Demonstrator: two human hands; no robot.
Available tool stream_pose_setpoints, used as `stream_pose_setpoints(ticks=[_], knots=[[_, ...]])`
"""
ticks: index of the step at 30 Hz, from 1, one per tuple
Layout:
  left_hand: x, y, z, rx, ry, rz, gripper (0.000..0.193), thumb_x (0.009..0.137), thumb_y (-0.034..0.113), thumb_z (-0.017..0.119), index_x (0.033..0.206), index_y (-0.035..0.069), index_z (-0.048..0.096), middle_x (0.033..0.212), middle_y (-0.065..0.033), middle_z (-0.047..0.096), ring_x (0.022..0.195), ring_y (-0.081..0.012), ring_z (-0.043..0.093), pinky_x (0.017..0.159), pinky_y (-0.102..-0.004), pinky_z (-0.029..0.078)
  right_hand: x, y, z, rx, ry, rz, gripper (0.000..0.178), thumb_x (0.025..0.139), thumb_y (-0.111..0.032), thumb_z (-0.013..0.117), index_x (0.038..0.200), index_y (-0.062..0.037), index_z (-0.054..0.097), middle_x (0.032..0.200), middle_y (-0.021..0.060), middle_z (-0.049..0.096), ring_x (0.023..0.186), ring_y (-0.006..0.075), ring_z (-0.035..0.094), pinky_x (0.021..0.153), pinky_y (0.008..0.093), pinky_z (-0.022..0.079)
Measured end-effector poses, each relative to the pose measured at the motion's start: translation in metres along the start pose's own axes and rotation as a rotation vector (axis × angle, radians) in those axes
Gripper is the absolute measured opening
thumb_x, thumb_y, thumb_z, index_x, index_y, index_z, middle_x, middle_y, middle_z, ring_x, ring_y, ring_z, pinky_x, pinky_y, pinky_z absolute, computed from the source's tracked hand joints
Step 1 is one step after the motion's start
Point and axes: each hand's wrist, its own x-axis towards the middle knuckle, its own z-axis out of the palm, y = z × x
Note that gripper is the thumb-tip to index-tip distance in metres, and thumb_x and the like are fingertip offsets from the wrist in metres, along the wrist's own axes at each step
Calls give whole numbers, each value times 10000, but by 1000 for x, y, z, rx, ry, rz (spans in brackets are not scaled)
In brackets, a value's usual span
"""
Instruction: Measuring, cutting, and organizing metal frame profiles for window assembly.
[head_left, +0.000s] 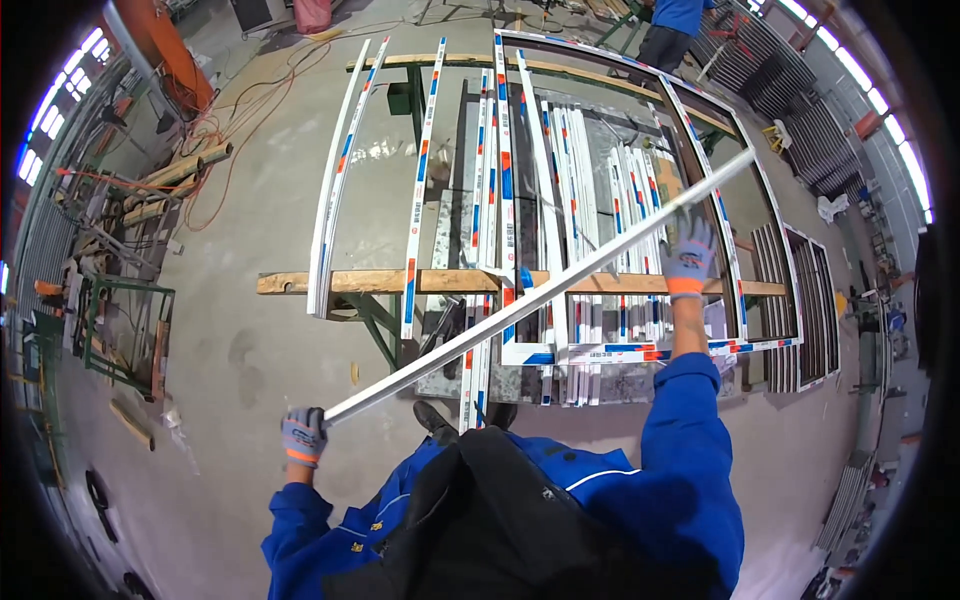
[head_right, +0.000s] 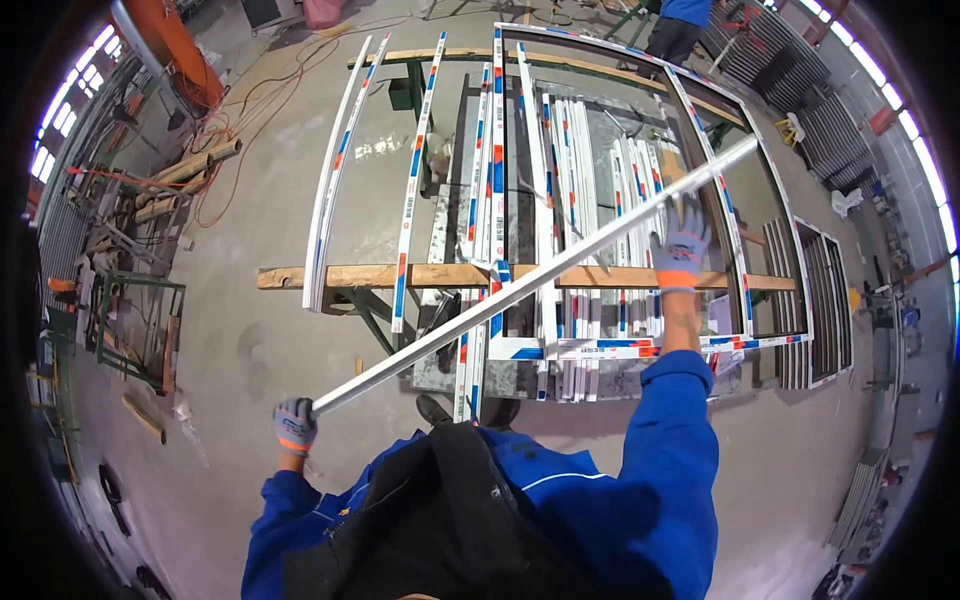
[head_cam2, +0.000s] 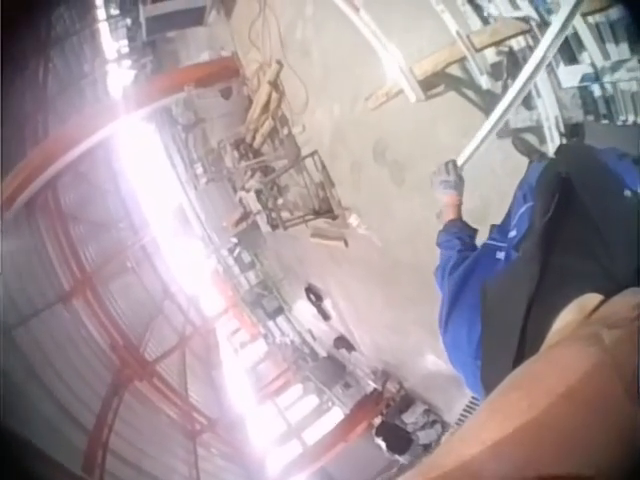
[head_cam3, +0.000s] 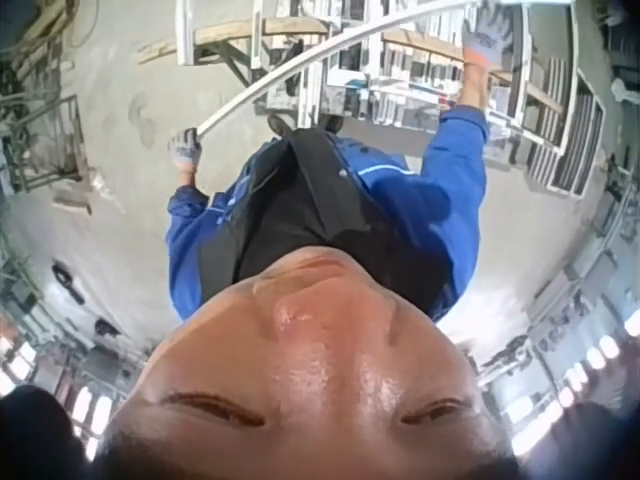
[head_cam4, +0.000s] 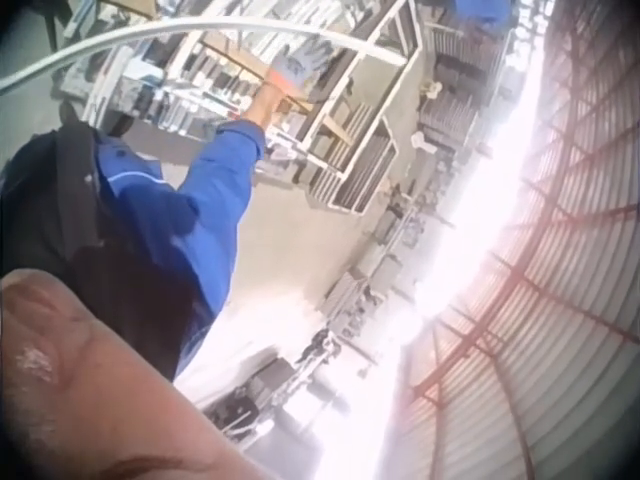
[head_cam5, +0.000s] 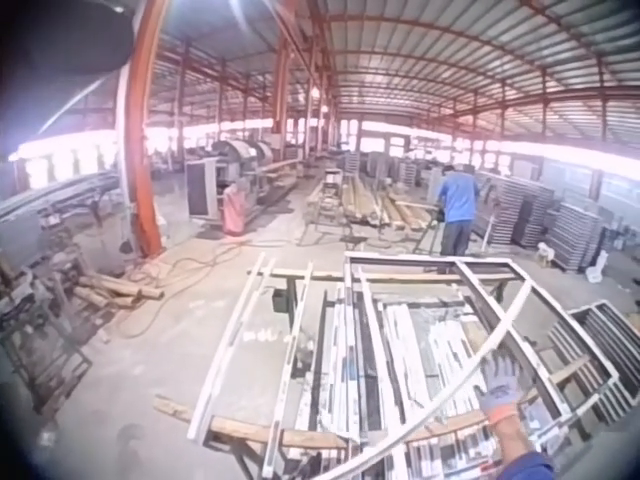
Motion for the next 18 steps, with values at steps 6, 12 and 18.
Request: stream_pose_setpoints(ticks=[6, 12, 18], knots=[[77, -59, -44, 87, -53, 290, 207, 711, 175, 656, 909, 121, 631, 887, -74, 592, 861, -289, 573, 755, -444, 441, -54, 85, 47, -76, -51, 87, 747, 786, -341, 672, 1425, -89, 379, 1465, 168, 359, 1369, 346, 304, 1147, 484, 195], [194, -43, -85, 165, 114, 380, 276, 763, 164, 644, 1025, 77, 629, 1053, -131, 584, 985, -331, 548, 879, -464, 427, -160, 155, 86, 142, -248, 342, 530, 728, -87, 625, 1253, -76, 553, 1221, 192, 578, 1223, 359, 466, 1049, 406, 369], [234, 42, -74, 16, 439, 146, 590, 753, 182, 677, 1293, 28, 497, 1304, -186, 502, 1245, -381, 445, 1041, -506, 349, -269, 162, 107, 293, -341, 685, 507, 734, -351, 718, 1146, -75, 612, 1138, 199, 630, 1081, 372, 575, 936, 440, 454]])
